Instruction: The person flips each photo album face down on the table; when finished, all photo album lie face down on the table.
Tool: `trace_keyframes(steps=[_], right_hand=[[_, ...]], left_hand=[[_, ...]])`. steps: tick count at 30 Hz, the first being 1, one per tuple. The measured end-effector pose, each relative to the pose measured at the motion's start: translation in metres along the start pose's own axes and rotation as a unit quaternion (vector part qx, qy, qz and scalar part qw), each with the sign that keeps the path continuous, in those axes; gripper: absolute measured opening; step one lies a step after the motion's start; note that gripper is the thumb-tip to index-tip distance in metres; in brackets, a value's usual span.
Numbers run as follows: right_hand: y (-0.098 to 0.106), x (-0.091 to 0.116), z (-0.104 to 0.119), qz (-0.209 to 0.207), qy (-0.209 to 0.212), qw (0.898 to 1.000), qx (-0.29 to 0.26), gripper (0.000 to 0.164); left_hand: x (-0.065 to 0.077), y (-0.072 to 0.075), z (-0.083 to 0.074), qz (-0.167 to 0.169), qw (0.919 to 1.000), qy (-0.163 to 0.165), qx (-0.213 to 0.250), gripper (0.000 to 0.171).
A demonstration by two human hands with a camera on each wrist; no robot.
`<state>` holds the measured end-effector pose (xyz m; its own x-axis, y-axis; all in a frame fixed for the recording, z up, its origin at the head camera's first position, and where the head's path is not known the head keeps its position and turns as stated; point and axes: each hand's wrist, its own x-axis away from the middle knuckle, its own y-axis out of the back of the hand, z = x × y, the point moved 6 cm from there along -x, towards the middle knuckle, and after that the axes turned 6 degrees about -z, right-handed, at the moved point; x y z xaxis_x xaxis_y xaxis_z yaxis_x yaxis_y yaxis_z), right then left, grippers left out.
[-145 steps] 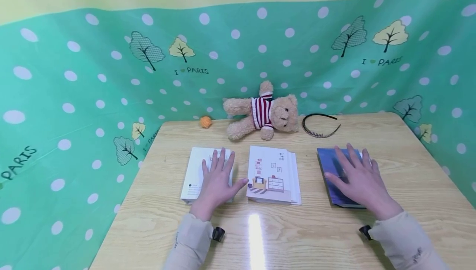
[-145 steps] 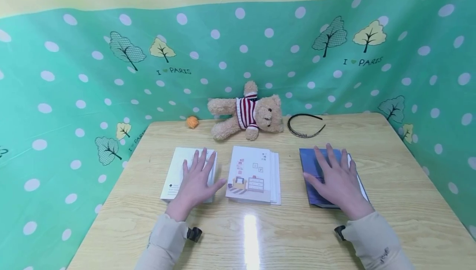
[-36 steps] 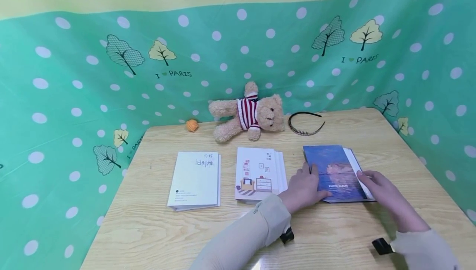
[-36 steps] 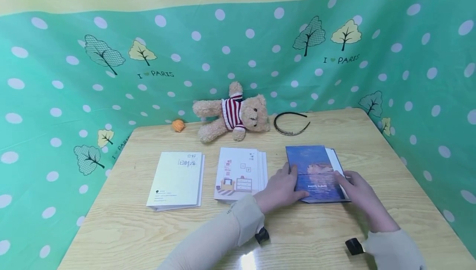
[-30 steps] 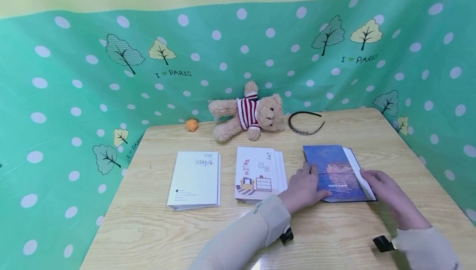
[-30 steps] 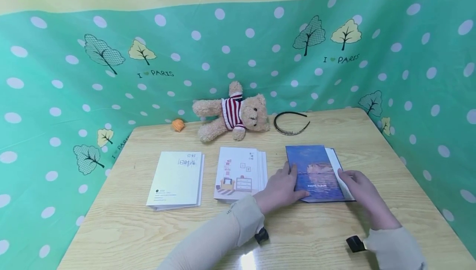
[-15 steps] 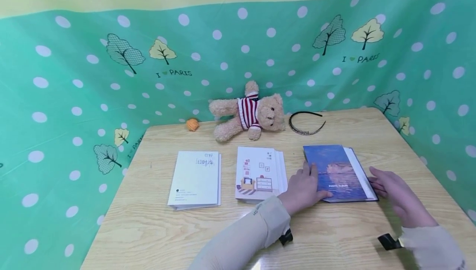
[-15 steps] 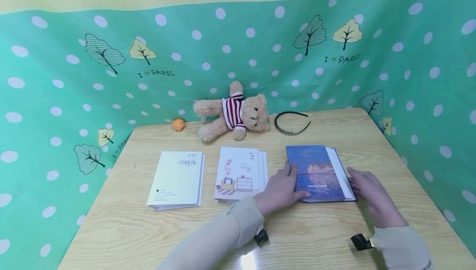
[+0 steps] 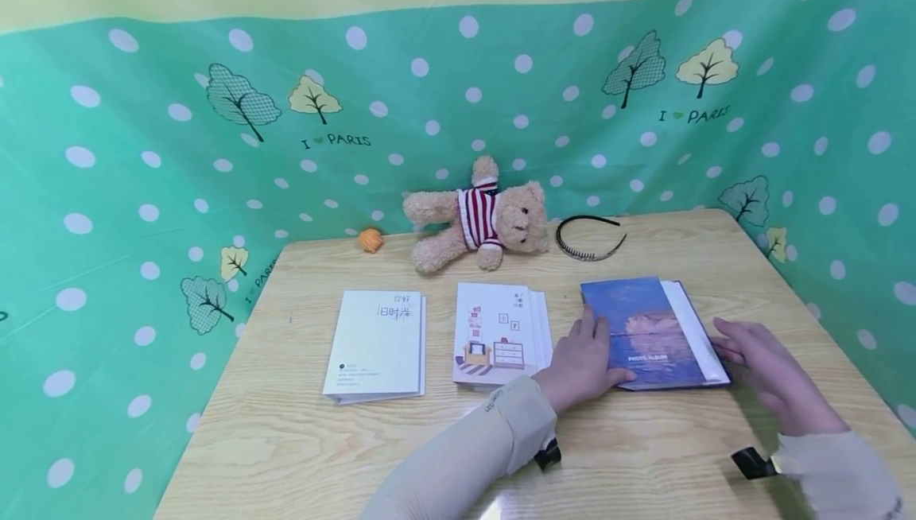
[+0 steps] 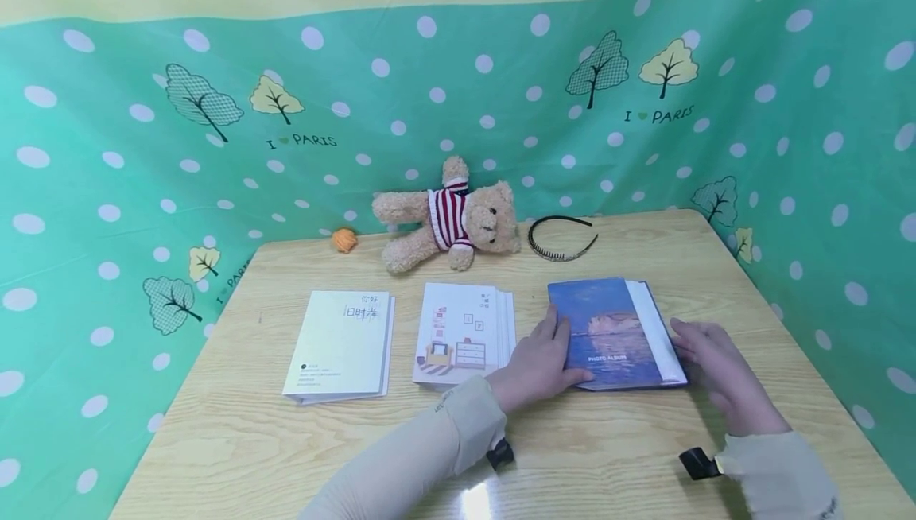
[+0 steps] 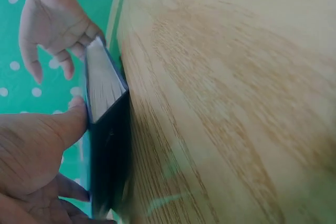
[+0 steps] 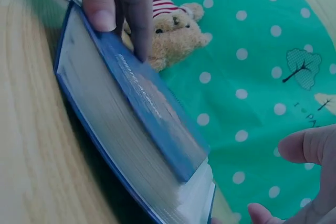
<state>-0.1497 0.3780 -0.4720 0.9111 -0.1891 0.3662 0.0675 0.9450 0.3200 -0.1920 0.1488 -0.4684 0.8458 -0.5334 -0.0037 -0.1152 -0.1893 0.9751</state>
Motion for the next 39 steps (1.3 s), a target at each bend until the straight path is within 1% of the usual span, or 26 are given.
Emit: trace_keyframes(steps=[3,6,11,15,18,22,26,30,34,39], right_hand=[[-0.003,0.003,0.008,-0.002,0.013,1.0,-0.014,0.083],[-0.004,0.006,0.014,-0.019,0.017,0.999,-0.019,0.085],[-0.007,0.012,0.023,-0.043,0.024,0.999,-0.002,0.086],[-0.01,0.016,0.029,-0.051,0.04,0.998,0.009,0.082],[-0.012,0.019,0.033,-0.062,0.058,0.996,0.022,0.08],[-0.016,0.023,0.04,-0.078,0.077,0.993,0.035,0.076],[-0.021,0.026,0.044,-0.079,0.078,0.993,0.03,0.077],[-0.023,0.028,0.048,-0.079,0.083,0.993,0.039,0.077],[-0.025,0.03,0.05,-0.075,0.102,0.992,0.031,0.075],[-0.028,0.033,0.054,-0.076,0.134,0.988,0.024,0.068]], left_hand=[[0.0,0.0,0.0,0.004,0.9998,-0.019,0.003,0.088],[0.001,-0.001,-0.001,0.012,0.9994,-0.031,0.007,0.087],[0.0,-0.001,-0.004,0.021,0.9981,-0.055,0.017,0.093],[-0.001,0.0,-0.008,0.025,0.9962,-0.076,0.034,0.097],[-0.001,0.0,-0.01,0.026,0.9947,-0.086,0.051,0.098],[0.0,0.003,-0.013,0.026,0.9927,-0.09,0.076,0.1],[0.0,0.005,-0.017,0.025,0.9908,-0.093,0.095,0.101],[0.0,0.008,-0.02,0.022,0.9895,-0.095,0.106,0.101],[0.001,0.011,-0.021,0.019,0.988,-0.092,0.123,0.101],[0.001,0.014,-0.021,0.015,0.9857,-0.081,0.147,0.103]])
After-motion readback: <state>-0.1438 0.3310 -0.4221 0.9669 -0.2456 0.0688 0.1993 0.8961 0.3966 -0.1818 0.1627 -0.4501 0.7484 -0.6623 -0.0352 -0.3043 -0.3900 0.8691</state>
